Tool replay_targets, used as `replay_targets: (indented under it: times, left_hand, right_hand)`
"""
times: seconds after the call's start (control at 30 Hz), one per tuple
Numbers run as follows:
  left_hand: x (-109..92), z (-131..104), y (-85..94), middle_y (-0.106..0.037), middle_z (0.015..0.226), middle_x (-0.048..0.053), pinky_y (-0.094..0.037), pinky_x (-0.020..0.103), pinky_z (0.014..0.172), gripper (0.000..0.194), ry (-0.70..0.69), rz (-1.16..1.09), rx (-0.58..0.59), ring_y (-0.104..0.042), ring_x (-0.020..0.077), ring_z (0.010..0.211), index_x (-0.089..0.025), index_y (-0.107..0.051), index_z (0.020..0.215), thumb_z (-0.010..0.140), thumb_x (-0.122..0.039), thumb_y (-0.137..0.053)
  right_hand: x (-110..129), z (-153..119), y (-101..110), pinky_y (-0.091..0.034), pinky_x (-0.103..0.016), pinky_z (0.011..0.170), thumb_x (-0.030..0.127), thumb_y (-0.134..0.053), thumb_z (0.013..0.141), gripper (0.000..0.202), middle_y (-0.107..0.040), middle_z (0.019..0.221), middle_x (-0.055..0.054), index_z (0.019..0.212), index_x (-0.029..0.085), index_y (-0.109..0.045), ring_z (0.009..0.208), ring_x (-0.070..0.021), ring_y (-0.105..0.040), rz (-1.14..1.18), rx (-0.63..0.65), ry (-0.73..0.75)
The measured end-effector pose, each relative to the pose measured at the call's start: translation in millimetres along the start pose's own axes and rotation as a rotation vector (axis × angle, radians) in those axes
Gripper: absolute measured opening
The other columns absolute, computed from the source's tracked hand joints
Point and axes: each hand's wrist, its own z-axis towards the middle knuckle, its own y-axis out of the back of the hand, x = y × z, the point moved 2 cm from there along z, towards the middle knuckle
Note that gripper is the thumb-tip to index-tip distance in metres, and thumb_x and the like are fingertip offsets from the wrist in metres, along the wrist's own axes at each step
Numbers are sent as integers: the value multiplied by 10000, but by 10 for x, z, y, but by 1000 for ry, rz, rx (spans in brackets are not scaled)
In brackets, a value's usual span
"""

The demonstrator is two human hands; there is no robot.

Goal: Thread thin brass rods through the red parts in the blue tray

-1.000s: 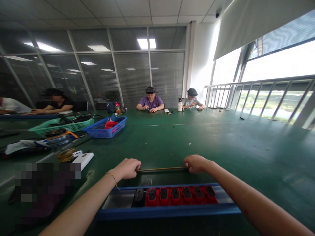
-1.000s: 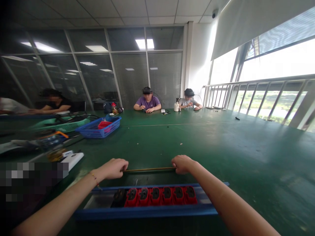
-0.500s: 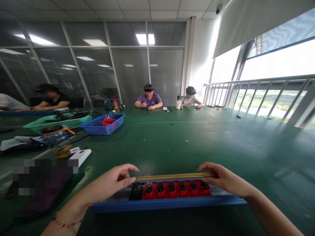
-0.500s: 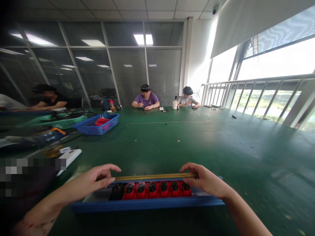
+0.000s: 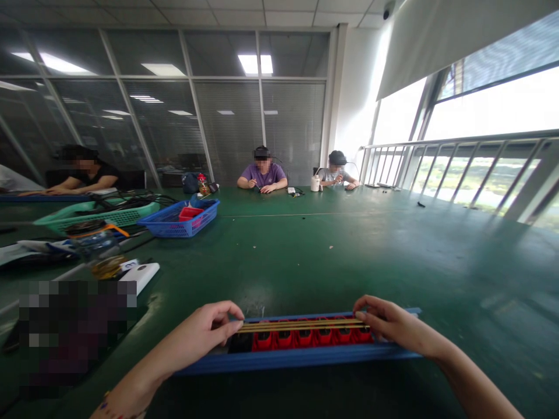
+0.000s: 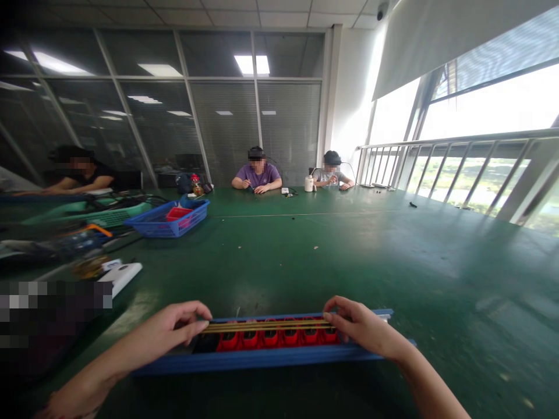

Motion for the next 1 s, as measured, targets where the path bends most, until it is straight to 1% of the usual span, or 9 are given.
replay_targets:
  times: [0.13,0.33,0.43,0.53,0.6,0.7,0.8,0.9,1.0]
  left_hand:
    - [21,10,-15,-557,638,-27,-387,204,568,316,-16,-1,-7,-517,125,612,-176,-562,896,787,-453,-456]
    - [48,23,-15,-583,645,-19,-397,210,576,325,-1,17,-29,-542,136,618,-176,-565,914,783,-455,-462]
    - [47,14,-13,-583,647,-18,-399,212,578,343,12,10,-17,-548,138,622,-175,-564,921,779,-469,-462]
    - [55,1,-7,-574,669,-21,-396,211,577,358,9,-4,-16,-547,139,636,-182,-544,966,776,-476,-466]
    - [73,-1,-3,-566,688,-24,-389,208,567,387,7,-9,-24,-540,138,644,-194,-502,1035,777,-479,-468]
    - [113,7,-2,-557,730,-23,-383,203,561,446,2,-16,-48,-524,132,652,-206,-419,1119,772,-478,-481]
    - [141,15,-12,-559,762,-16,-384,200,564,436,12,-25,-60,-514,127,663,-207,-395,1107,771,-468,-489]
    - [121,-6,-6,-569,765,-13,-389,197,571,347,9,-6,-67,-518,129,680,-198,-444,996,780,-469,-471]
    - [62,-66,50,-571,755,-13,-388,191,567,325,-8,66,-66,-522,127,671,-188,-512,877,792,-492,-433]
  right_hand:
    - [-18,-1,33,-359,-188,473,534,-417,811,382,-491,621,30,936,187,-518,554,-107,-465,-36,-17,11]
    - [-126,8,77,-347,-190,493,503,-379,841,407,-486,562,31,641,173,-506,527,-100,-436,-157,-43,15]
    - [-111,12,83,-332,-191,486,505,-437,810,389,-507,572,28,649,170,-549,543,-108,-438,-181,-73,20]
    - [-56,14,130,-364,-200,546,507,-478,785,357,-548,654,12,716,176,-591,621,-131,-474,-154,-185,60]
    - [-46,7,204,-380,-212,579,518,-468,785,367,-539,652,6,685,181,-574,636,-141,-476,-103,-285,80]
    - [-105,-9,373,-385,-223,581,522,-436,801,391,-485,594,13,601,194,-504,596,-137,-450,-4,-459,80]
    - [-212,32,530,-397,-227,597,519,-449,794,366,-486,604,11,632,196,-513,596,-136,-453,81,-568,69]
    - [-294,187,577,-393,-228,592,537,-436,791,386,-487,597,10,645,189,-519,599,-138,-464,43,-570,41]
    - [-312,414,515,-381,-227,563,538,-399,806,409,-474,558,23,654,183,-533,573,-133,-463,-60,-492,39]
